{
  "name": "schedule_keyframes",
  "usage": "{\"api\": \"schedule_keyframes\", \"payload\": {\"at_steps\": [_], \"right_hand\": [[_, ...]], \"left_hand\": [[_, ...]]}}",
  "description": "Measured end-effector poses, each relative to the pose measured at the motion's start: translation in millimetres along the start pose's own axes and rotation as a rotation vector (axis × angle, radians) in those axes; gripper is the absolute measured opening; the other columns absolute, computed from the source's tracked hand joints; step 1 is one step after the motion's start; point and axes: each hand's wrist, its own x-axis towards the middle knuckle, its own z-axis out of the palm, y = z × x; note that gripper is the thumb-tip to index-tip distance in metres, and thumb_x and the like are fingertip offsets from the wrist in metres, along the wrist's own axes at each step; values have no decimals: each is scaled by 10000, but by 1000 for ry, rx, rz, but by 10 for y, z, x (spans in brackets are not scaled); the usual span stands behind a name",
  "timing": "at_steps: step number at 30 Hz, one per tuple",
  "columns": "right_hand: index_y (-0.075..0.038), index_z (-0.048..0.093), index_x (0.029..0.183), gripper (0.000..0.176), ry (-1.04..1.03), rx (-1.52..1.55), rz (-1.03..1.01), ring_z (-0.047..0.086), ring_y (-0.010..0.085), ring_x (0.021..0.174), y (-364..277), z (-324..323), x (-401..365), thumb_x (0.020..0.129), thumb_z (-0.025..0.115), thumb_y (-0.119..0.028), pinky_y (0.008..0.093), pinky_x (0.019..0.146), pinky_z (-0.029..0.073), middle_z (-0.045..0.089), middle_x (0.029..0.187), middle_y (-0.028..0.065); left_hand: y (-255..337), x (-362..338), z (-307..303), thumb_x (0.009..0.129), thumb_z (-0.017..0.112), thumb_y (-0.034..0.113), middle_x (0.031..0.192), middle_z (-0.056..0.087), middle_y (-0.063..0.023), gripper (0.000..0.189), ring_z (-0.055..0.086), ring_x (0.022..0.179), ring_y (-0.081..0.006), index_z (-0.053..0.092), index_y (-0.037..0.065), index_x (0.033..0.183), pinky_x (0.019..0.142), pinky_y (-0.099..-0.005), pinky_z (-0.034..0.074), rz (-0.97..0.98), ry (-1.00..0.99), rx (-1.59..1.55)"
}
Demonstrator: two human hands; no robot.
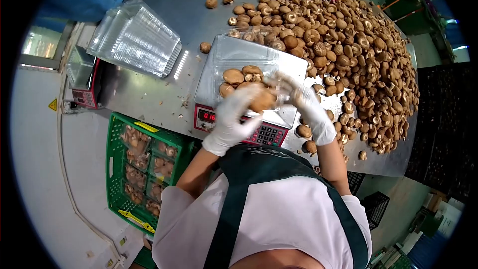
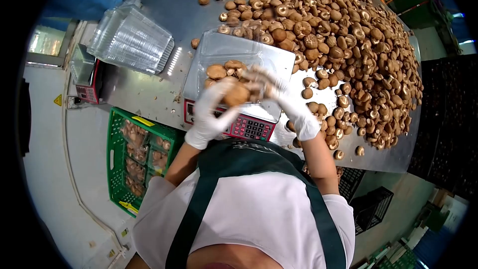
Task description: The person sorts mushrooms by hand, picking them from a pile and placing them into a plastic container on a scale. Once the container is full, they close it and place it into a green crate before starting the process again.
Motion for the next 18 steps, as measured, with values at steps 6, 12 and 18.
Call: {"api": "schedule_keyframes", "payload": {"at_steps": [6,12,18], "right_hand": [[12,600,1064,354,400,222,66,605,183,831,429,-173,-607,833,597,-257,276,632,521,631,986,109],[-23,582,1012,311,644,499,97,485,130,624,597,-495,-1112,806,509,-244,225,497,387,599,847,86],[-14,582,1001,305,667,529,33,496,144,621,593,-474,-1160,808,502,-237,221,497,382,621,932,107]], "left_hand": [[-81,213,-7,749,709,155,1093,605,-132,379,561,1047,-269,600,30,1090,886,-339,455,-180,46,-183],[-434,561,-273,730,693,190,1076,619,-79,350,556,1009,-270,632,75,1055,916,-335,414,-87,-125,473],[-639,517,-43,756,664,208,928,624,-25,267,566,865,-214,650,99,999,808,-331,442,49,-169,686]]}}
